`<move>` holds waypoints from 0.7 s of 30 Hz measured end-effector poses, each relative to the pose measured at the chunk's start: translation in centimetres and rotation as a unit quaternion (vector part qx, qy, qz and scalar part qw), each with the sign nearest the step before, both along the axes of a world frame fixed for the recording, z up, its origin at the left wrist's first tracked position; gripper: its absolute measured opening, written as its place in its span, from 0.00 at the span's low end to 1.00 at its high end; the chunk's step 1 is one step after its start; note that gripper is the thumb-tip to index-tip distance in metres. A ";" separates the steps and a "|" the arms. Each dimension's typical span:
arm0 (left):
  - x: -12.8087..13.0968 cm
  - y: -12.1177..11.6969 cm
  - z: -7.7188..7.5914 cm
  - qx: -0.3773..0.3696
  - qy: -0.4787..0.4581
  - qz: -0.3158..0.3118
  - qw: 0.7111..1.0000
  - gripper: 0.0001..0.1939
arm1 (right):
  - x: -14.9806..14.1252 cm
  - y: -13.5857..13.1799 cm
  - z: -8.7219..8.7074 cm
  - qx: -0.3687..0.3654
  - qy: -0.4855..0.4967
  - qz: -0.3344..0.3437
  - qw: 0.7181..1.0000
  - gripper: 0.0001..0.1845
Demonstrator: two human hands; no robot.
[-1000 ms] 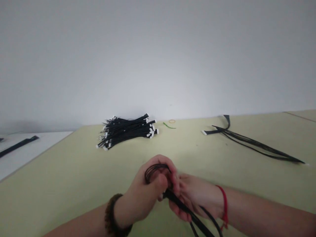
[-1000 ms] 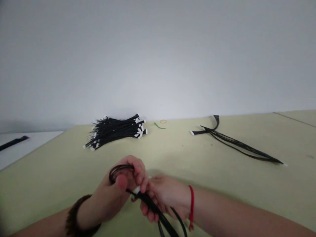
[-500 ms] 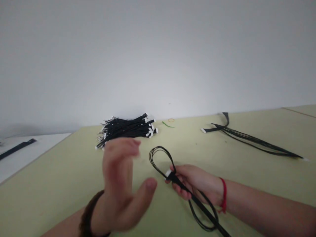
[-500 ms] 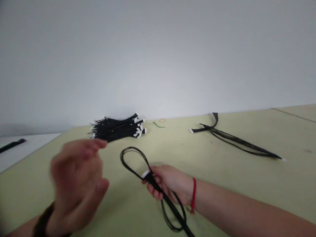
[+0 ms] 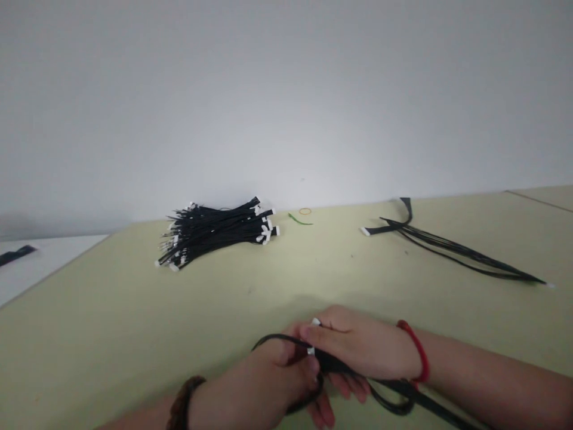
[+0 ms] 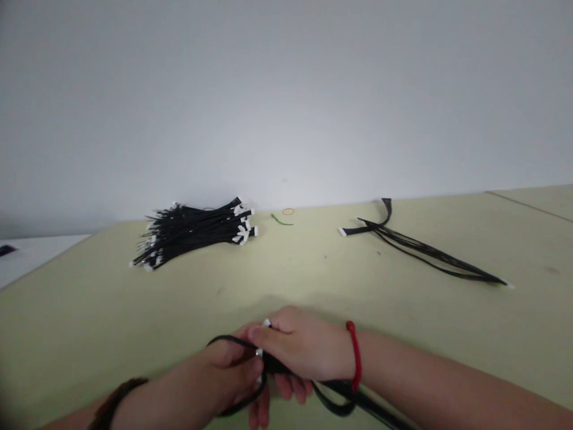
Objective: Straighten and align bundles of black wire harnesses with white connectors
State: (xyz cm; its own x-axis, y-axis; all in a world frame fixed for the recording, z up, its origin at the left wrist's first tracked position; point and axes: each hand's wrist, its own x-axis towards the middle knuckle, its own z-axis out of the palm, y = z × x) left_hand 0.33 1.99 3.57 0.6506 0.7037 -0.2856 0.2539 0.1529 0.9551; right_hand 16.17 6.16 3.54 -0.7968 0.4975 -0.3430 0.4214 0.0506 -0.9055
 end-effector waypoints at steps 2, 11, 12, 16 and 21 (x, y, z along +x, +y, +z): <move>-0.3 0.2 -1.0 0.006 0.009 0.037 0.999 0.12 | -0.1 -0.1 0.2 0.083 -0.025 -0.014 0.996 0.28; -1.1 1.3 -0.5 -0.073 0.062 0.051 0.994 0.10 | 0.0 -0.1 -0.3 0.324 -0.094 -0.194 0.921 0.17; -1.1 1.4 -0.6 -0.084 0.053 0.056 0.993 0.10 | 0.1 0.2 -0.5 0.323 -0.086 -0.208 0.919 0.15; -1.1 1.7 -1.4 -0.118 0.032 0.106 0.987 0.11 | 0.1 1.4 -1.4 0.270 -0.028 -0.207 0.940 0.11; -1.4 1.7 -1.7 -0.119 0.036 0.123 0.985 0.10 | -0.5 1.6 -2.3 0.113 0.043 -0.191 0.974 0.13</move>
